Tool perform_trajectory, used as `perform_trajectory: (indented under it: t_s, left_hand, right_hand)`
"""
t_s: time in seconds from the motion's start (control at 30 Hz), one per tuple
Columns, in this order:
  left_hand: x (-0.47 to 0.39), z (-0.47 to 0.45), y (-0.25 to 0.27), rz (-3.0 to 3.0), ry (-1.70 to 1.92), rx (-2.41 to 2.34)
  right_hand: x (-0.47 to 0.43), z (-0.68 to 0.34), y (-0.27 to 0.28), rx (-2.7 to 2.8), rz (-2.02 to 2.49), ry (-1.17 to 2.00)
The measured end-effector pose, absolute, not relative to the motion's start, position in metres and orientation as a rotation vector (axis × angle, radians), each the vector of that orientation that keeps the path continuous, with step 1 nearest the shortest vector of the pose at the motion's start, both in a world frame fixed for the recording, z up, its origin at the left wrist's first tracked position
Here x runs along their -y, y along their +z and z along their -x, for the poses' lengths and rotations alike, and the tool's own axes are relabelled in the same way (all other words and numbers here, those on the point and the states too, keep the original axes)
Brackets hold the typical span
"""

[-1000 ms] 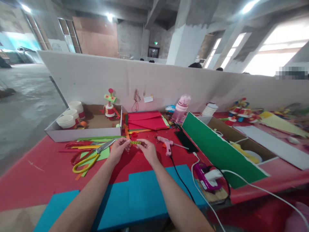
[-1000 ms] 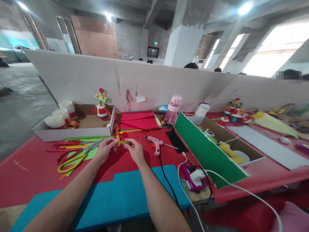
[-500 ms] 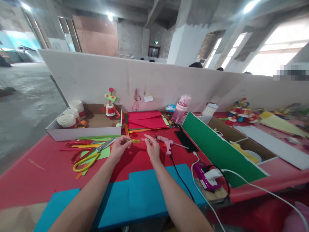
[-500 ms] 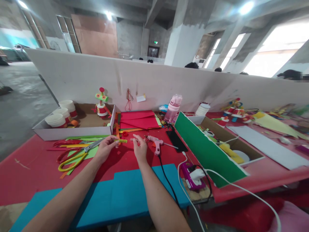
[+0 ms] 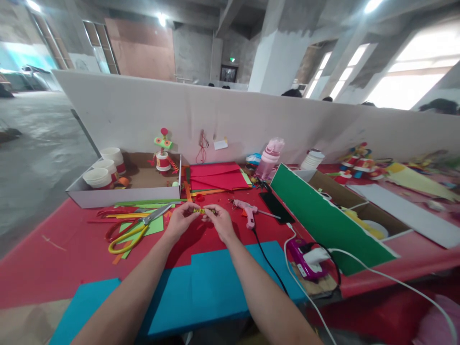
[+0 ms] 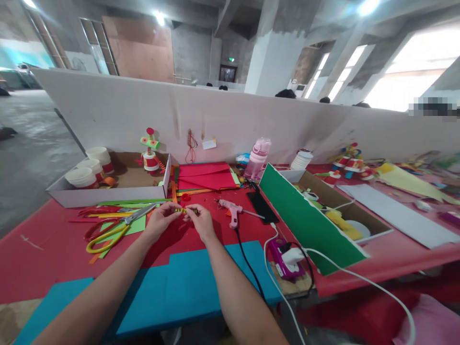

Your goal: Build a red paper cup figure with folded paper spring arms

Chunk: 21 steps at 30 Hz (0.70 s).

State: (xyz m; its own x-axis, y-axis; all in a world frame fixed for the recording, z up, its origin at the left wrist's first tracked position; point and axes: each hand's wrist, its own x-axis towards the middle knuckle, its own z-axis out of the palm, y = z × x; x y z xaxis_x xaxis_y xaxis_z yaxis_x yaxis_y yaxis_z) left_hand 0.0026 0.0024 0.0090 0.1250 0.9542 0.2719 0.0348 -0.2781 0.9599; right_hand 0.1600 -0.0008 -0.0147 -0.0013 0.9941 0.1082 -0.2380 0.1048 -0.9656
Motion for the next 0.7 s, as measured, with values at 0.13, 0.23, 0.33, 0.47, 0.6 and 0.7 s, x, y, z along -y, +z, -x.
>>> perform_trajectory:
  t_s: [0.13,0.23,0.33,0.47,0.6,0.7]
  left_hand:
    - [-0.002,0.0,0.014,-1.234,1.259,-0.916]
    - [-0.002,-0.002,0.011,-1.089,1.206,-0.89]
    - [-0.003,-0.005,0.006,-1.115,1.171,-0.897]
    - [-0.006,-0.003,0.003,-1.166,1.208,-0.916]
    - [-0.009,0.004,0.004,-1.117,1.276,-0.912]
    - [-0.009,0.008,0.006,-1.115,1.296,-0.911]
  right_hand:
    - [0.0,-0.163,-0.012,1.113,0.96,1.166]
    - [0.003,-0.162,-0.01,1.212,0.971,1.112]
    - [0.005,-0.16,-0.01,1.332,0.975,1.051]
    - [0.004,-0.16,-0.012,1.33,0.962,1.078]
    - [0.0,-0.163,-0.015,1.222,0.942,1.156]
    - [0.0,-0.166,-0.012,1.206,0.951,1.136]
